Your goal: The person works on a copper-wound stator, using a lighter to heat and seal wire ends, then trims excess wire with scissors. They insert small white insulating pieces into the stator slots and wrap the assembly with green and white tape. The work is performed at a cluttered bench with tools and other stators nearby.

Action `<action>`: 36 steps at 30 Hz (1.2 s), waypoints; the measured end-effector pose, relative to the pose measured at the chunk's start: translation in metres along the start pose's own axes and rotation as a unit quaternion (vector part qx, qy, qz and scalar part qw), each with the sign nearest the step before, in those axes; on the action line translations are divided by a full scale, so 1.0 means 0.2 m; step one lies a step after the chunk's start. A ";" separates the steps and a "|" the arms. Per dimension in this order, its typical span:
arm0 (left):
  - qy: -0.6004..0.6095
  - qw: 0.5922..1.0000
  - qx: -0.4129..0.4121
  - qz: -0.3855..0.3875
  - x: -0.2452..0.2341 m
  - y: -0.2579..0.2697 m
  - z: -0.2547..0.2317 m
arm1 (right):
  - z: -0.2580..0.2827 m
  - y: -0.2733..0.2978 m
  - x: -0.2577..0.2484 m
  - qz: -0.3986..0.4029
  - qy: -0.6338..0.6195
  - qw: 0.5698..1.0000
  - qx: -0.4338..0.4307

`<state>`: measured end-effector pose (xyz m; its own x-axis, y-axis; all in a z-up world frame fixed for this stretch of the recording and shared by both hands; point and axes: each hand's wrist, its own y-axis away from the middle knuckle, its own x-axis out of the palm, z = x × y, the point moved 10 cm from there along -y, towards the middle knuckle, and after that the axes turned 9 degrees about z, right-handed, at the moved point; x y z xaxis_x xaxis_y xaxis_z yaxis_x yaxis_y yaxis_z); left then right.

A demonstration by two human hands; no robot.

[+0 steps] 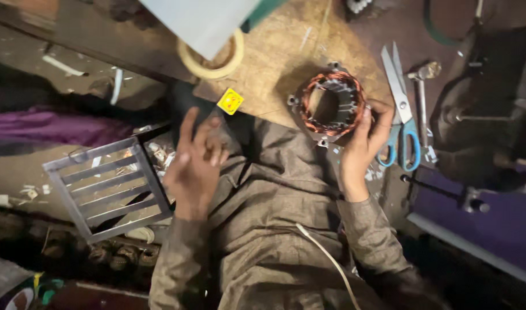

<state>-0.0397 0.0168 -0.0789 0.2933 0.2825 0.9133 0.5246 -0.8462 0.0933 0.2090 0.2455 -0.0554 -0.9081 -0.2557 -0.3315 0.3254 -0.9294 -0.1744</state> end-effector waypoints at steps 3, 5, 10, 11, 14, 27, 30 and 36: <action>0.127 0.988 0.074 0.055 -0.02 0.06 -0.01 | 0.05 -0.04 0.01 0.026 0.020 0.999 -0.020; 0.212 0.967 0.112 0.089 -0.05 0.11 -0.08 | 0.05 -0.07 0.01 0.024 0.040 0.999 -0.023; 0.012 0.987 0.151 0.053 -0.08 0.17 -0.31 | 0.10 -0.15 0.05 0.034 0.094 0.994 -0.054; -0.081 0.986 0.141 0.018 -0.06 0.17 -0.33 | 0.12 -0.15 0.05 0.036 0.100 0.993 -0.058; -0.454 0.885 0.071 -0.073 0.07 0.15 -0.28 | 0.12 -0.14 0.02 0.056 0.075 0.994 -0.051; -0.730 0.679 -0.013 0.081 0.50 -0.15 0.13 | 0.11 -0.66 -0.28 0.082 0.418 0.878 -0.216; -0.709 0.703 -0.004 0.054 0.28 0.01 0.01 | -0.08 -0.78 -0.28 0.115 0.542 0.819 -0.147; -0.666 0.714 -0.151 -0.155 -0.45 0.43 -0.23 | -0.04 -0.74 -0.30 0.070 0.558 0.805 -0.189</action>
<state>-0.0576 -0.1016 -0.1345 0.8054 0.4874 -0.3373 0.5926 -0.6516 0.4735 0.2167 0.4009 -0.0175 -0.1219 0.2450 -0.9618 0.6524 -0.7106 -0.2636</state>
